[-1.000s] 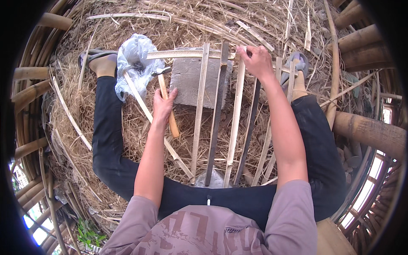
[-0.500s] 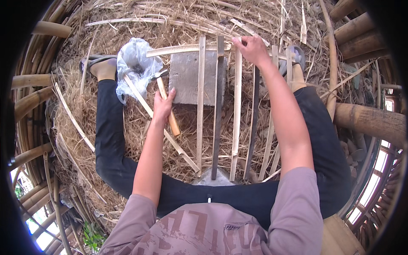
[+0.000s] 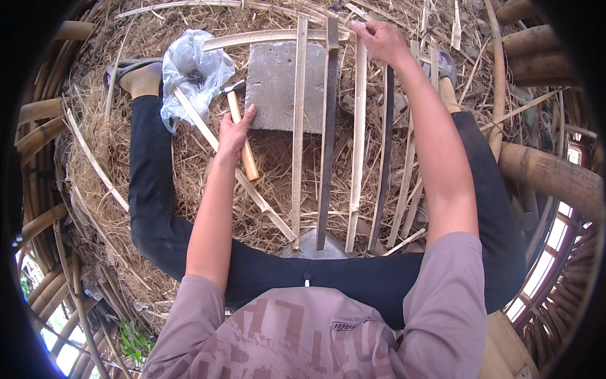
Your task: The person aligns bamboo strips on a stone block and hammers nails into them to secure the pieces together, creating a lattice structure.
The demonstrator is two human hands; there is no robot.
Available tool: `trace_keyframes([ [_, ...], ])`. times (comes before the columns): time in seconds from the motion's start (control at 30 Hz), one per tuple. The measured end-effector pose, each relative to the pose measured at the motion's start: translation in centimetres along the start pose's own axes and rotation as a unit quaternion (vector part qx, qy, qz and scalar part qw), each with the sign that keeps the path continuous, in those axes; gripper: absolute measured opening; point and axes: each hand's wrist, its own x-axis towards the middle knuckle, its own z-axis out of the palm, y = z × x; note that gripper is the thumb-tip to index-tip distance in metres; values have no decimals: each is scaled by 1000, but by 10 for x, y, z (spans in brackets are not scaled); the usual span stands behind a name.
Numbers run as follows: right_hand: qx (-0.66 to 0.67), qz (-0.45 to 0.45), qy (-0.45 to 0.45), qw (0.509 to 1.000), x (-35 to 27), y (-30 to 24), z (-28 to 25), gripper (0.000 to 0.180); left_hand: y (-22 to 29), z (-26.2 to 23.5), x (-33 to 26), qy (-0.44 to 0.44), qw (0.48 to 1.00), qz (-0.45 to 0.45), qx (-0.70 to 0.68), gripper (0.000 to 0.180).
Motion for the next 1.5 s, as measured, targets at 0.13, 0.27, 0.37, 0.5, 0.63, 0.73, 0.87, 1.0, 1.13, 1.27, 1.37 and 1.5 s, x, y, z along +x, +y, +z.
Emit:
trace_keyframes([
  [0.13, -26, -72, 49, 996, 0, 9, 12, 63, -3, -2, -3, 22, 1000, -2, -14, 62],
  [0.27, -55, -69, -12, 996, 2, 14, 18, 55, -9, -13, 2, -18, 998, -12, -55, 56],
  [0.37, -63, -121, 70, 988, -4, 20, 31, 56, -2, -5, -5, 8, 999, -11, -34, 56],
  [0.5, -61, -103, 24, 992, -6, 17, 24, 55, -3, -7, -4, -1, 999, -6, -49, 57],
  [0.63, -54, -88, 13, 995, -16, 5, 26, 52, -5, -8, -4, 1, 998, -9, -54, 58],
  [0.73, -53, -93, 19, 994, -19, 4, 24, 50, -10, -9, -3, 18, 1000, -13, -21, 62],
  [0.87, -61, -114, 76, 989, -29, 5, 24, 48, -12, -6, -2, 7, 998, -3, -56, 59],
  [1.0, -64, -79, 71, 992, -33, 0, 16, 48, -11, -6, -1, 6, 998, -4, -59, 56],
  [1.13, -72, -121, 77, 987, -28, 6, 15, 44, -18, -6, 2, 15, 999, -1, -48, 58],
  [1.27, -72, -99, 73, 990, -20, 3, 16, 42, -19, -6, 1, 6, 999, -11, -38, 67],
  [1.37, -99, -28, -20, 995, -21, -2, 5, 58, -13, -7, -2, 7, 1000, -12, -17, 70],
  [1.5, -100, -39, 9, 994, -26, 3, 4, 59, -12, -9, 0, -6, 1000, -2, -14, 70],
])
